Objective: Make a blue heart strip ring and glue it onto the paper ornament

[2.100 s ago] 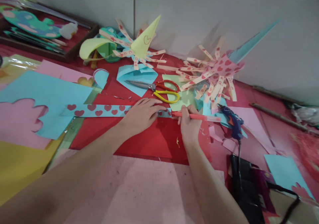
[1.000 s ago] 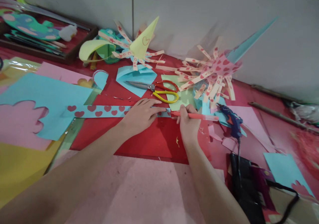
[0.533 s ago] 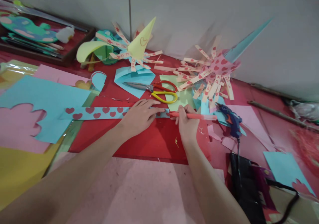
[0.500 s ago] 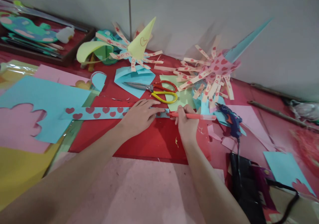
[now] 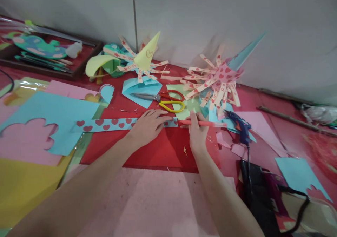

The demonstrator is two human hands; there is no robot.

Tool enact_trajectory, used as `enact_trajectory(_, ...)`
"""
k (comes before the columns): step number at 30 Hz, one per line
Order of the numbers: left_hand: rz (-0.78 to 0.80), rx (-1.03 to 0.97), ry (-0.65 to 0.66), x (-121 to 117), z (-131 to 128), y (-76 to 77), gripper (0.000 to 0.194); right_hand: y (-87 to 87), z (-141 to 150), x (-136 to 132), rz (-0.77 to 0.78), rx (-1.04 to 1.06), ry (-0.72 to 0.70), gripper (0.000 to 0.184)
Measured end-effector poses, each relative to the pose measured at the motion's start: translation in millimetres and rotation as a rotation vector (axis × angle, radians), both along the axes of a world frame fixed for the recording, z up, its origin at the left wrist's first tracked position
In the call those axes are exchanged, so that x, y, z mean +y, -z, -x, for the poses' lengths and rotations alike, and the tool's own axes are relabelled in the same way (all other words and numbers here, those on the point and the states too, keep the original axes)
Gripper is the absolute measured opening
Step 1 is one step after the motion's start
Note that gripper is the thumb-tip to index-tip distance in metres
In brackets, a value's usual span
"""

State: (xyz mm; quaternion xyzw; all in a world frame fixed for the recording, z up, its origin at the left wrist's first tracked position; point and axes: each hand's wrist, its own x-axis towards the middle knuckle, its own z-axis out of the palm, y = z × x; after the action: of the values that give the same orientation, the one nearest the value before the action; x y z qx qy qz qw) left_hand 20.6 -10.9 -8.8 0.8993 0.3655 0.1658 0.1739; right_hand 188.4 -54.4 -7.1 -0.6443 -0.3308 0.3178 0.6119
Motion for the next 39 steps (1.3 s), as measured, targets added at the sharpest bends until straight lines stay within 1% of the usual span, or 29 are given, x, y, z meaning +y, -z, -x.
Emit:
enact_trajectory(4, 0.009, 0.013, -0.011, 1.2, 0.7, 1.4, 0.039, -1.5, 1.3, 0.2, -0.017, 0.016, -0.016, 0.036)
enact_trajectory(10, -0.018, 0.036, 0.002, 1.5, 1.8, 0.8, 0.036, -3.4, -3.0, 0.7, -0.07, 0.001, -0.105, 0.036)
enact_trajectory(15, -0.043, 0.047, 0.028, 1.0, 2.3, -1.6, 0.035, -0.9, -8.7, 3.9, -0.021, -0.06, -0.139, 0.044)
enact_trajectory(18, -0.056, 0.036, 0.037, 1.8, 2.5, -1.2, 0.035, 1.3, -9.4, 5.3, 0.011, -0.127, -0.172, 0.041)
enact_trajectory(24, -0.048, 0.044, 0.042, 2.5, 2.4, -1.6, 0.037, 2.8, -9.3, 5.8, 0.047, -0.175, -0.175, 0.038)
enact_trajectory(31, -0.032, 0.026, 0.033, 1.4, 1.4, -3.3, 0.035, -7.1, -5.5, 3.3, 0.074, -0.305, -0.173, 0.037)
enact_trajectory(39, -0.028, 0.049, 0.024, 0.4, 2.1, -3.7, 0.034, -6.4, -4.7, 2.9, 0.072, -0.31, -0.162, 0.035)
